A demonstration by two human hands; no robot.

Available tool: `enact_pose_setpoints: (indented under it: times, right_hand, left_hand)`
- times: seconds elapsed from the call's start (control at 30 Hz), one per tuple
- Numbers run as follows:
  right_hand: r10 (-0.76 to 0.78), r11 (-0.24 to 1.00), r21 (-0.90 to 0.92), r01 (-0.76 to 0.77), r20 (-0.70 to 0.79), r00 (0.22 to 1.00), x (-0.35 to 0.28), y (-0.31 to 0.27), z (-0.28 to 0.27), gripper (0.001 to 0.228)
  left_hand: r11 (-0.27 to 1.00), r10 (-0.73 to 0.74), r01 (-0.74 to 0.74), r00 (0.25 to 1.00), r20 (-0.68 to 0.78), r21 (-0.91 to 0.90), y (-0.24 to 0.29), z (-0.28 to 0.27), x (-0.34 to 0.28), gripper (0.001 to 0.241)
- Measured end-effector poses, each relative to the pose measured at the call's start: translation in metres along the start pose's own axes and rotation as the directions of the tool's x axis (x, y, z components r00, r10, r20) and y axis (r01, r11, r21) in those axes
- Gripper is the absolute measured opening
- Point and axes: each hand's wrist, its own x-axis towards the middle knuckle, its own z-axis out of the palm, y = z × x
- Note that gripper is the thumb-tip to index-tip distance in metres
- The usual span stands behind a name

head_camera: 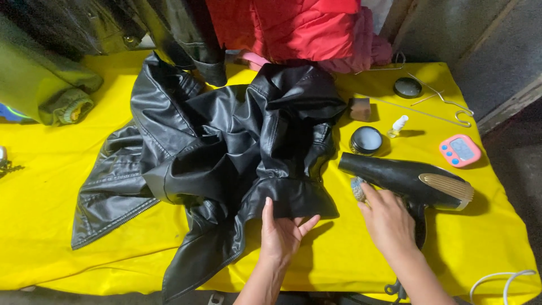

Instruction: Cleaning and conditioning a black leather jacket using a hairdryer to warm the material and a sponge to apply treatment.

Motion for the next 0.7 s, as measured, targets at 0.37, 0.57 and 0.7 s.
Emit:
enact_pose_setpoints:
  times: [0.37, 0.57, 0.7]
  right_hand:
    - [-0.03, 0.999, -0.03, 0.03, 0.002, 1.0, 0.005, 0.008, 0.037, 0.051]
    - [-0.117, 0.949, 0.256, 0.183, -0.253, 0.96, 0.038, 0.0, -0.008, 0.039]
    - [-0.009, 0.984, 0.173, 0.048, -0.218, 0.976, 0.109, 0.019, -0.028, 0.035]
  left_hand:
    - [0.999, -0.032, 0.032, 0.999, 0.015, -0.005, 0.004, -0.001, -0.002, 0.078]
    - [0.998, -0.048, 0.048, 0.999, -0.016, 0.032, 0.011, 0.002, -0.008, 0.075]
    - [0.984, -0.052, 0.051, 0.999, 0.001, 0.171, 0.013, 0.0, -0.026, 0.077]
